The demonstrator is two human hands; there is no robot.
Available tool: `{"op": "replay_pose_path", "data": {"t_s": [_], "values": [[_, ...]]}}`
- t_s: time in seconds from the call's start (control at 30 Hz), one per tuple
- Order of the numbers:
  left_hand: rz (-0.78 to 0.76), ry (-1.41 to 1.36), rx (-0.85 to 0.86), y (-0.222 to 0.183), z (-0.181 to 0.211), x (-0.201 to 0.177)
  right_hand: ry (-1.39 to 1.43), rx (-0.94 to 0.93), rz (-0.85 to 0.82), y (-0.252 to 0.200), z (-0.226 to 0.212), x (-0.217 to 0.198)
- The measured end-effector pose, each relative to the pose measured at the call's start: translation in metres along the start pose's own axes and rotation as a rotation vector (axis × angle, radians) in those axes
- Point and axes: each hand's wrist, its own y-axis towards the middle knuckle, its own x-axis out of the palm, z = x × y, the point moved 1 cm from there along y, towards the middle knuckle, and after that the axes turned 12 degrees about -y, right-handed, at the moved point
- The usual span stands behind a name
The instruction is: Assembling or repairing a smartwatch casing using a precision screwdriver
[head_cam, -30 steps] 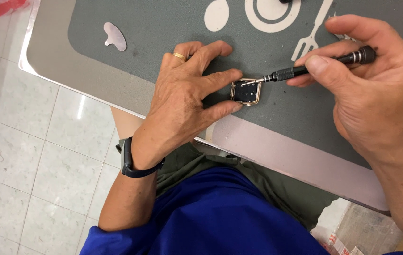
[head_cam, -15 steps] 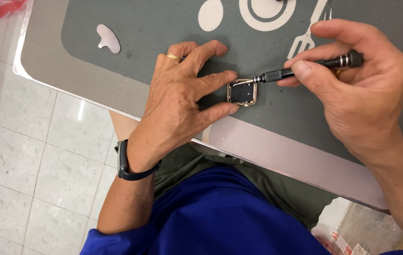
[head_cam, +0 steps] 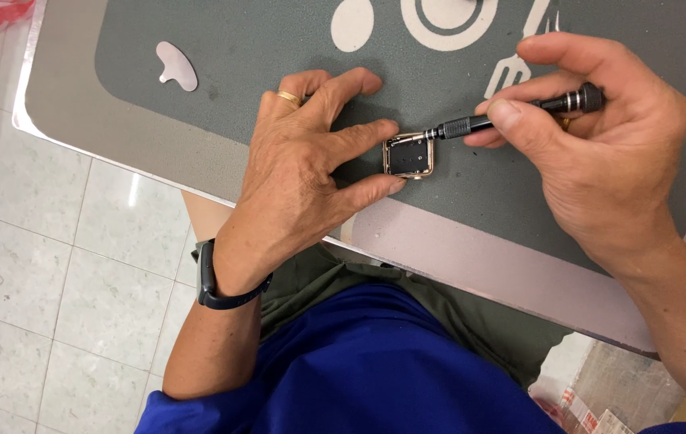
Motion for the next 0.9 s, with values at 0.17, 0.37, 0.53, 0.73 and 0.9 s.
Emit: {"op": "replay_pose_path", "data": {"t_s": [0.17, 0.37, 0.53, 0.73, 0.9], "values": [[0.0, -0.006, -0.005, 0.0, 0.0, 0.0, 0.012, 0.029, -0.004, 0.001, 0.002, 0.001], [-0.003, 0.01, -0.02, 0.0, 0.001, 0.0, -0.005, 0.026, -0.013, 0.001, -0.001, 0.001], [-0.005, 0.026, -0.019, -0.001, -0.001, 0.001, -0.036, -0.017, -0.001, 0.001, 0.001, -0.001], [0.019, 0.019, -0.003, 0.0, 0.001, 0.001, -0.017, 0.016, 0.007, 0.002, 0.006, -0.002], [0.1, -0.145, -0.016, -0.003, 0.002, -0.001, 0.18, 0.255, 0.056, 0.009, 0.01, -0.001]]}}
